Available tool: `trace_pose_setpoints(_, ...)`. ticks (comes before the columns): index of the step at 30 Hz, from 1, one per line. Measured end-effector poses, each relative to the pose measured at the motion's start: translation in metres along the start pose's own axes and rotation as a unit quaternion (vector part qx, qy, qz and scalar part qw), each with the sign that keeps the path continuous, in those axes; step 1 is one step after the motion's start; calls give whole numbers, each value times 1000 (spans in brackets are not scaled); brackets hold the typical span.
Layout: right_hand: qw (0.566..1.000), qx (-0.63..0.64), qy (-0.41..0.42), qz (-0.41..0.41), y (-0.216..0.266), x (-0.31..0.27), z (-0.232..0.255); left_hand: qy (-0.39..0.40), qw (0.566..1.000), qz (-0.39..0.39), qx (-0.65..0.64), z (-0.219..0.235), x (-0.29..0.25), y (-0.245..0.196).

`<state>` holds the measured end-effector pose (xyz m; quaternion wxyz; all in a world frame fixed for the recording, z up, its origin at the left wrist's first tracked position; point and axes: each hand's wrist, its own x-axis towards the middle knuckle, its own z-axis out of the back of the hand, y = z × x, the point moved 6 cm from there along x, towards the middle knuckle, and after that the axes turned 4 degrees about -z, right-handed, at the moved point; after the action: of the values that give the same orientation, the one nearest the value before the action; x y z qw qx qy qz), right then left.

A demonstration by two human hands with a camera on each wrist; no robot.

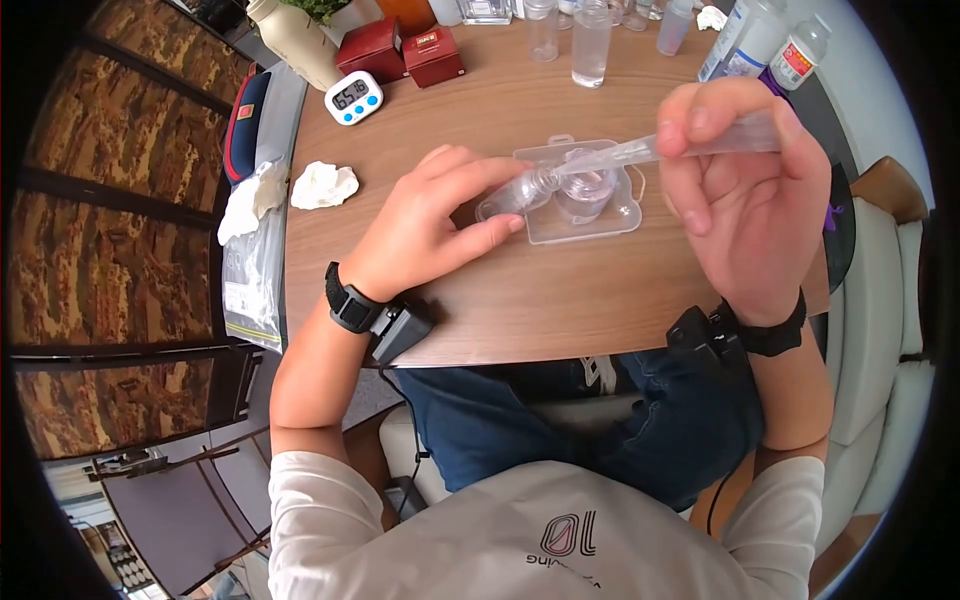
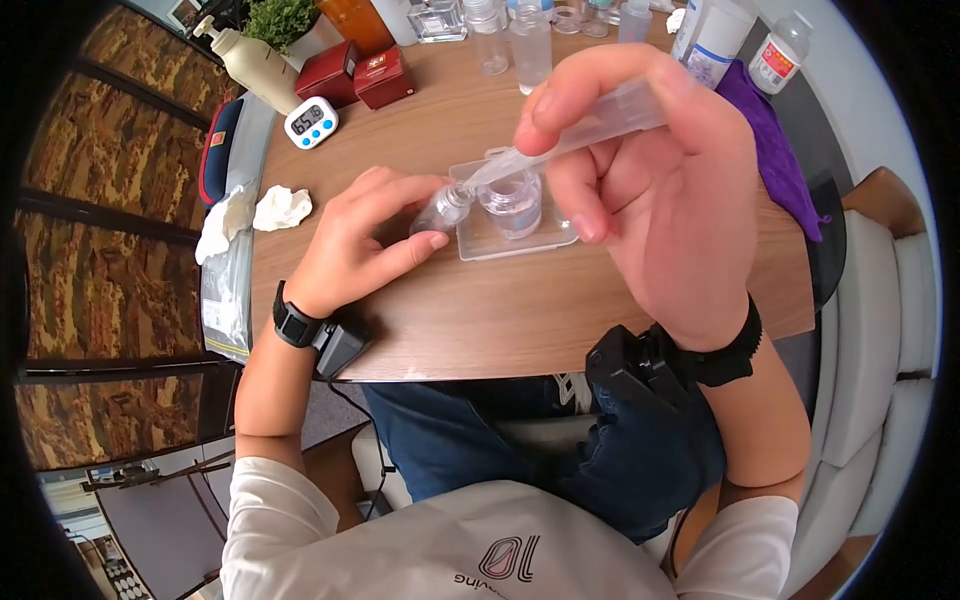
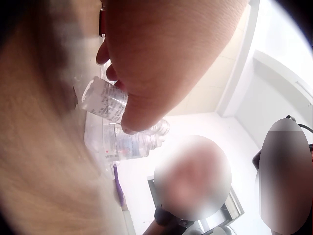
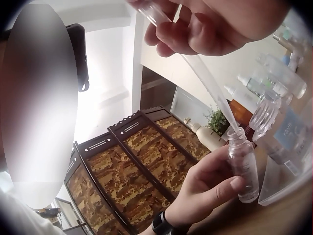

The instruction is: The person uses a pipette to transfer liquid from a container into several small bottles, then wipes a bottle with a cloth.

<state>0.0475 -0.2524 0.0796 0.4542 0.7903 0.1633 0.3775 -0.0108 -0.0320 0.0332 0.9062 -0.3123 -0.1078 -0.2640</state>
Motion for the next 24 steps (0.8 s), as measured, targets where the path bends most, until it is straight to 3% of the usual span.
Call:
trace_pose_setpoints(11,999,6,30,-8,2,-1,-1,-16,1000,-24,0,1,-1,-2)
trace_pose_setpoints(20,999,33,-6,-29,1,0,-3,-12,1000,-6,-16,3,-1,-4)
trace_pose_setpoints(22,997,50,-20,-47,1,1,-2,-14,1000,-5,-20,3,-2,-2)
trace_pose_setpoints(23,991,-25,-52,-120,6,6,-8,-17,999,-5,-27,3,-2,-3)
trace_pose_setpoints(24,988,-45,-55,-138,5,6,-9,-21,999,-5,-32,4,-1,-4)
